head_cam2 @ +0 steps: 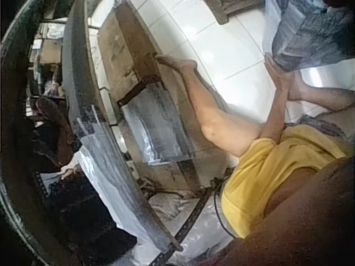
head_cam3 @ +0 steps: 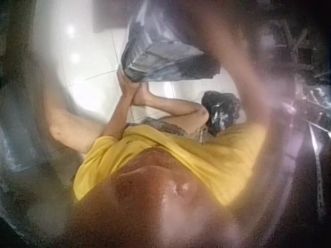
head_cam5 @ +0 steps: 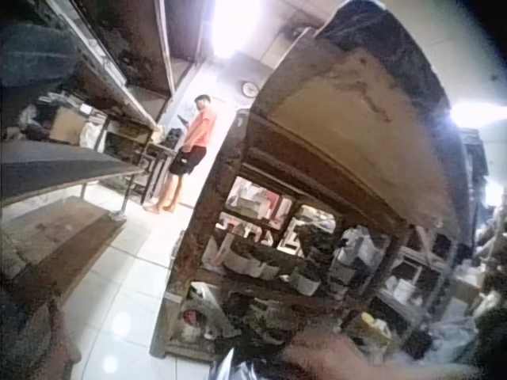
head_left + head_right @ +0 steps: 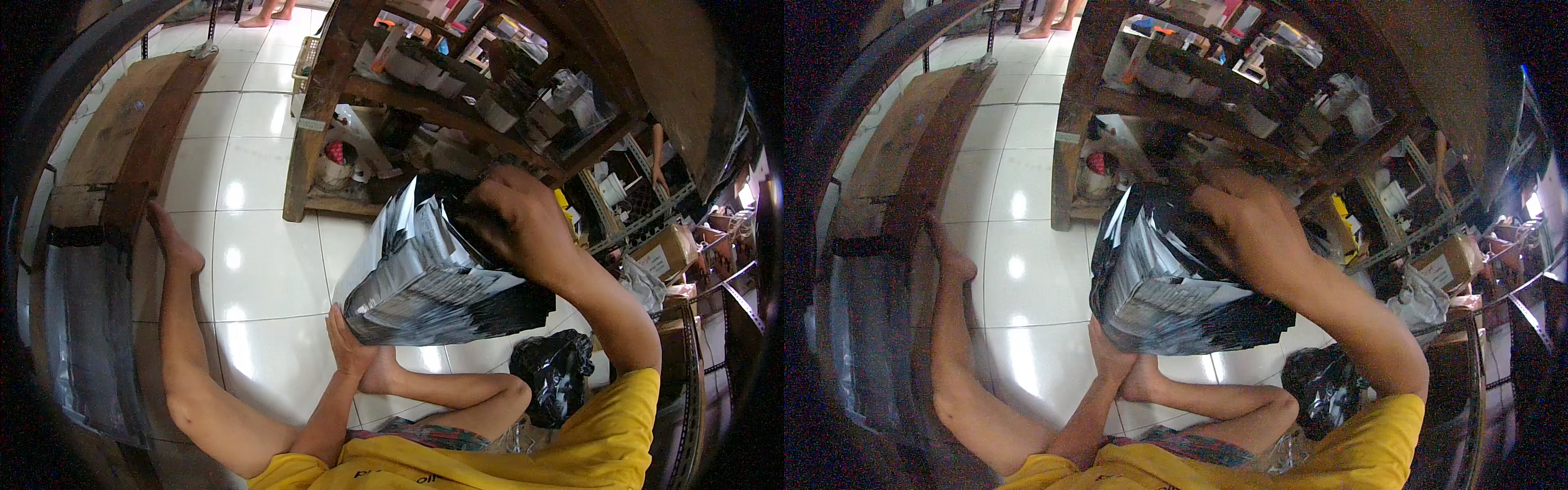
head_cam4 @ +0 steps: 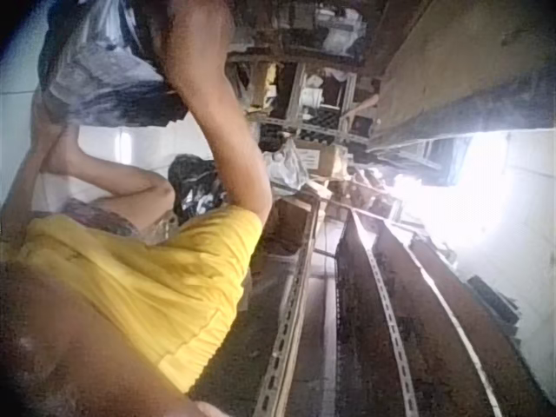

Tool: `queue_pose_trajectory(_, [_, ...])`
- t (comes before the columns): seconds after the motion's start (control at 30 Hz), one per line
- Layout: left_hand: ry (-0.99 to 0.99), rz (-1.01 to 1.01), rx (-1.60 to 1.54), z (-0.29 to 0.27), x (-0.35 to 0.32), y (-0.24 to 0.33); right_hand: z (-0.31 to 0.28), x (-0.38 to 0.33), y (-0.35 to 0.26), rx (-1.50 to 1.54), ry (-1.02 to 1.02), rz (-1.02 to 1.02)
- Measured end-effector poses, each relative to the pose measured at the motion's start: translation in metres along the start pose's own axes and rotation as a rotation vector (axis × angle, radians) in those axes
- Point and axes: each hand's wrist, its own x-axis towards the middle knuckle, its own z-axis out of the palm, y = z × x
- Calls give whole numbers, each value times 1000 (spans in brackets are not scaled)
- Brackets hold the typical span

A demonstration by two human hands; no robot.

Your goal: The person sits on the floor and folds white poly mailers one by one. They smooth each mailer flat, fold it in half, and stack the folded units into a neat pile.

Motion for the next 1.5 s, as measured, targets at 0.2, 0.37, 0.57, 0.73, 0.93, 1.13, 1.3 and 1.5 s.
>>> queue_pose_trajectory(0.2, [-84,-17,38,0,1,-4,-12,-5,-12,-57,-44,-182])
queue_pose_trajectory(0.37, [3,87,10,5,1,-10,-25,-11,-24,-25,-170,-141])
queue_pose_trajectory(0.57, [41,120,-58,-1,8,0,-38,-8,-27,97,-284,57])
queue_pose_trajectory(0.73, [38,118,-73,-3,10,9,-50,0,-21,211,-589,126])
queue_pose_trajectory(0.93, [-5,86,-112,-5,14,12,-38,4,-8,336,-675,12])
queue_pose_trajectory(1.13, [53,91,-19,3,4,0,-10,29,11,80,-527,17])
queue_pose_trajectory(1.3, [116,151,-33,6,4,-12,6,70,37,11,-661,30])
queue_pose_trajectory(1.5, [59,99,-69,1,8,0,15,42,48,322,-574,-153])
